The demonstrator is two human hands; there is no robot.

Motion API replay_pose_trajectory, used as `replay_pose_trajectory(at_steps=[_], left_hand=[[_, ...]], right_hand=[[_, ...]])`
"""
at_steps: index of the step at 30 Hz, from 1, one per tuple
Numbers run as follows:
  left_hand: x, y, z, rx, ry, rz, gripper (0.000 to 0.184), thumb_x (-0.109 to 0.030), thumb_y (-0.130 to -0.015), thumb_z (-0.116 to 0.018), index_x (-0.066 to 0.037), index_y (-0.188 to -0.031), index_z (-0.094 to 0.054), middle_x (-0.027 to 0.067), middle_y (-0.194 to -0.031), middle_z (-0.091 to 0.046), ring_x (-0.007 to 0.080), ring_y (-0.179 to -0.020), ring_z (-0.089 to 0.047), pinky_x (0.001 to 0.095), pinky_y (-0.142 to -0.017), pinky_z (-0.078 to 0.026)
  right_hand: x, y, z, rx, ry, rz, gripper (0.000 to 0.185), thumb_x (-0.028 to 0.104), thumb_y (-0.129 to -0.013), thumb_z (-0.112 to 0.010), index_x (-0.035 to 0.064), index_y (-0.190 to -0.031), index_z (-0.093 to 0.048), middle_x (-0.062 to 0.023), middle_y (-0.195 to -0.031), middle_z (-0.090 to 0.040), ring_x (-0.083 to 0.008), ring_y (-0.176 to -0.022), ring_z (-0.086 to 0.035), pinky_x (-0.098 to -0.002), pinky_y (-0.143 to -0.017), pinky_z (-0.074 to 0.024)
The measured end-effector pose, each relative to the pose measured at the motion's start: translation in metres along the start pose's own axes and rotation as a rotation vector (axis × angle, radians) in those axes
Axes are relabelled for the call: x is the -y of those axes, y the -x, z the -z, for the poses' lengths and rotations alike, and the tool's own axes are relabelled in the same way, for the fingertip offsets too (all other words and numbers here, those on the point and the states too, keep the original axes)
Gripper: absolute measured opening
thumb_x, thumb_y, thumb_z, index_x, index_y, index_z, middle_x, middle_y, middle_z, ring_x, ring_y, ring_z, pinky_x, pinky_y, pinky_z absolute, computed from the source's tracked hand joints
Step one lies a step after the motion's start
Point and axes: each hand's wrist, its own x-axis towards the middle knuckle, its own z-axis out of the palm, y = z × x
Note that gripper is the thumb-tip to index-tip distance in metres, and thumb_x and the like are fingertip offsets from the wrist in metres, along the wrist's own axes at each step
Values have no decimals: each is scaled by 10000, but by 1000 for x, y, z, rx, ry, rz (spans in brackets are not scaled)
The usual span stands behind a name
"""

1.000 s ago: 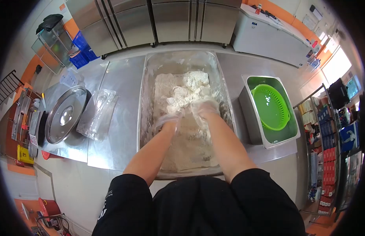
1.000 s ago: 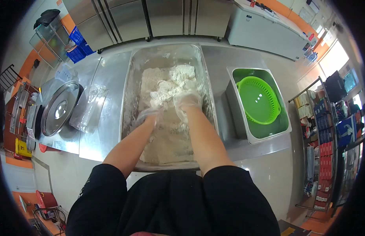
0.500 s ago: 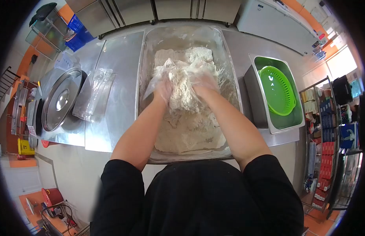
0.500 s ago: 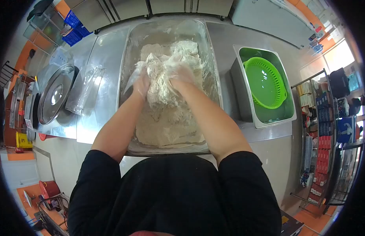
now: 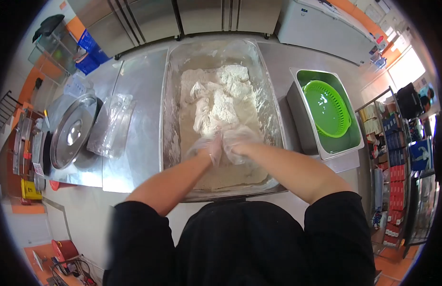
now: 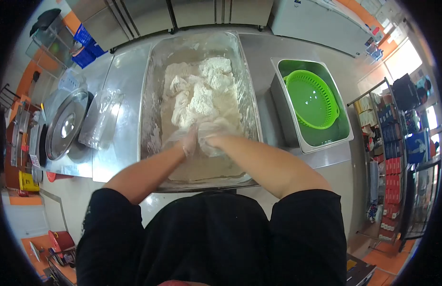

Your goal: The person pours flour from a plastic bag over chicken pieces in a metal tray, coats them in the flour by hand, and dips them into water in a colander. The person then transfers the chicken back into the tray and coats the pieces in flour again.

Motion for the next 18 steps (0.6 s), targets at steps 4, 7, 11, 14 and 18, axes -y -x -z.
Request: replay_pose_trajectory(at_steps=[4, 7, 11, 14, 18], left_hand=[[-1, 4, -18, -89, 58, -65, 449, -301, -865, -354, -51, -1238, -349, 166, -1102, -521, 270, -1029, -499, 355, -864, -387], [-15, -9, -9, -165, -130, -157, 474, -303, -863, -358, -53, -1263, -321, 179, -1109, -516, 285, -1037, -497, 368, -868, -390], [-31, -44, 14, -243, -773, -303, 510, -305, -860, -365, -56, -1297, -282, 196, -1119, -508, 304, -1047, -494, 385, -872, -394], [-35, -42, 32, -262, -888, -308, 461, -292, -864, -369, -102, -1282, -329, 175, -1112, -521, 310, -1017, -511, 401, -839, -412], [-64, -6, 75, -15, -1195, -202, 490, -415, -825, -399, -170, -1249, -408, 154, -1124, -525, 298, -1021, -510, 375, -843, -412]], right_hand=[[23, 24, -46, -219, -273, -134, 330, 224, -784, -451, 64, -1058, -541, -118, -1063, -524, -242, -989, -488, -315, -856, -392], [14, 4, -31, -364, -245, -91, 353, 234, -789, -449, 55, -1082, -535, -106, -1120, -505, -228, -1037, -466, -306, -880, -379], [-3, -29, 32, -308, -26, 256, 328, 121, -774, -438, 48, -1082, -524, -123, -1104, -503, -250, -1017, -474, -315, -884, -383], [23, 8, 99, -237, 89, 397, 329, 81, -746, -474, 44, -1068, -528, -144, -1077, -507, -247, -989, -498, -309, -857, -407], [9, -8, 100, 246, 959, 616, 313, 105, -736, -505, 36, -1039, -544, -179, -1002, -528, -232, -972, -523, -321, -803, -445]])
